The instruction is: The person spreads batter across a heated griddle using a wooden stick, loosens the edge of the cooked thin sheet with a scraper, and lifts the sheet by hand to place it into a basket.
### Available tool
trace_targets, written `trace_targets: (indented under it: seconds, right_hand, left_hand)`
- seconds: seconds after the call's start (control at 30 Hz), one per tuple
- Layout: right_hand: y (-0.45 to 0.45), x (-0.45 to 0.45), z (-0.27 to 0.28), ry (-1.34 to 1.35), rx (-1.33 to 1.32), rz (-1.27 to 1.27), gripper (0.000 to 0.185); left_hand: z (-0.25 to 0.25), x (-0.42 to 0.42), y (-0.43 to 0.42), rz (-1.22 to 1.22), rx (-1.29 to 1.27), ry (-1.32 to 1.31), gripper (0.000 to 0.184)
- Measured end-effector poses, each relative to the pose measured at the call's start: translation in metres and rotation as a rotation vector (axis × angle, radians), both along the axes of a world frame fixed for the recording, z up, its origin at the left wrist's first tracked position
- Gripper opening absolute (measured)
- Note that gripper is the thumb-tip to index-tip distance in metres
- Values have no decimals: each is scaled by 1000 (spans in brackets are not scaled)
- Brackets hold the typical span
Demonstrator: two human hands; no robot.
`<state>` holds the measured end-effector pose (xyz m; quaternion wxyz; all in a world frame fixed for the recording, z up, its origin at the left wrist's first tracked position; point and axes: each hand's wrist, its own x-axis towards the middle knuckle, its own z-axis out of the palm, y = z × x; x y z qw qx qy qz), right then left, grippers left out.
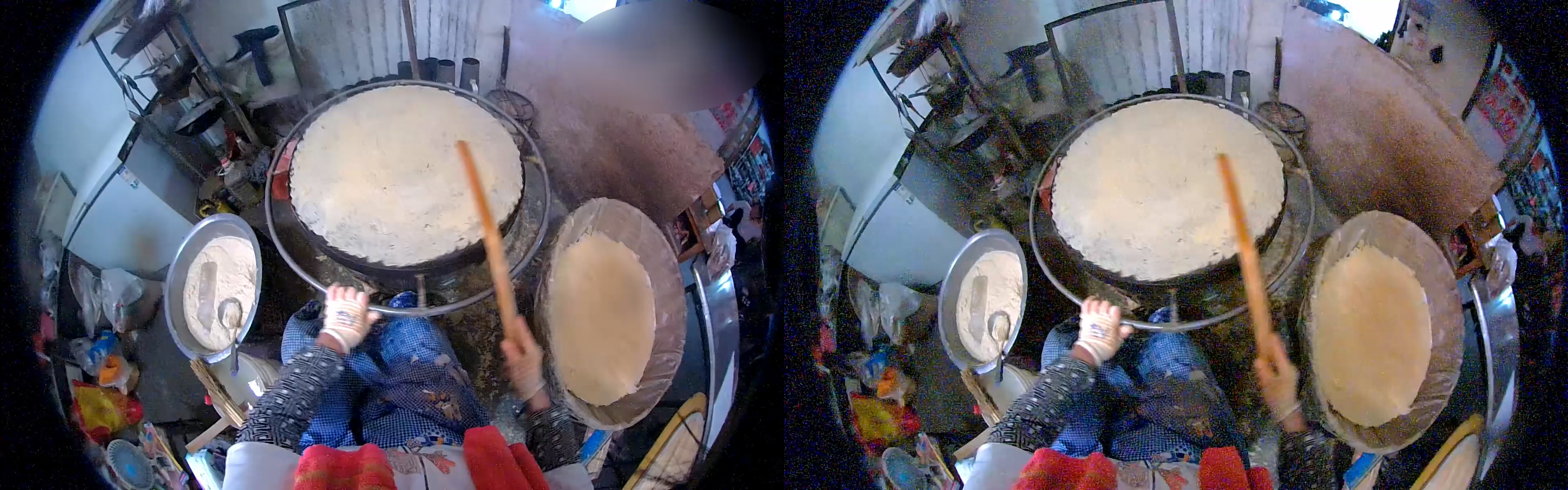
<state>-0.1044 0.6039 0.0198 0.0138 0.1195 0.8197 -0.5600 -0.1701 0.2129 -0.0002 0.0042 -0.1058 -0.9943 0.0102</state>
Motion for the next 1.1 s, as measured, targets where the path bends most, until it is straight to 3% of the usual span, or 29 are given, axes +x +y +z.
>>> trace_targets:
  seconds: [0.1,0.13,0.17,0.2,0.27,0.37,0.4,0.47,0.53,0.6,0.67,0.7,0.8,0.9,0.93,1.1]
  right_hand:
    - [-61,30,-3,21,-155,329,58]
    - [-72,34,6,-156,-369,326,60]
    - [-75,38,15,-198,-353,330,59]
    - [-75,40,25,-239,-334,338,59]
    - [-52,59,27,-132,-356,220,59]
    - [-10,101,10,-44,-365,73,59]
    - [-2,115,4,-29,-361,32,60]
    - [0,142,-7,-159,-506,-161,57]
    - [-2,149,-13,-252,-710,-288,56]
    - [-13,142,-27,-318,-864,-284,56]
    - [-29,135,-39,-384,-903,-230,56]
    - [-34,119,-10,-369,-778,-181,52]
    - [-29,99,-9,-461,-1032,-117,59]
    - [-43,52,43,-552,-1019,11,70]
    - [-49,41,48,-534,-997,82,69]
    - [-84,13,40,-496,-894,309,60]
  left_hand:
    - [-1,12,76,74,59,44,49]
    - [-6,15,90,-26,191,88,44]
    - [13,17,105,-135,395,205,38]
    - [2,23,111,-190,496,114,46]
    - [34,40,124,-247,833,147,60]
    - [77,22,132,-396,704,297,68]
    - [90,2,138,-456,625,220,72]
    - [109,-40,161,-588,426,227,81]
    - [108,-83,185,-761,344,285,90]
    - [80,-120,201,-849,211,184,99]
    - [45,-133,196,-763,88,57,103]
    - [44,-137,188,-722,97,48,105]
    - [57,-142,157,-591,47,52,103]
    - [54,-151,117,-534,46,157,99]
    - [61,-151,105,-469,60,47,101]
    - [57,-140,26,-322,62,103,101]
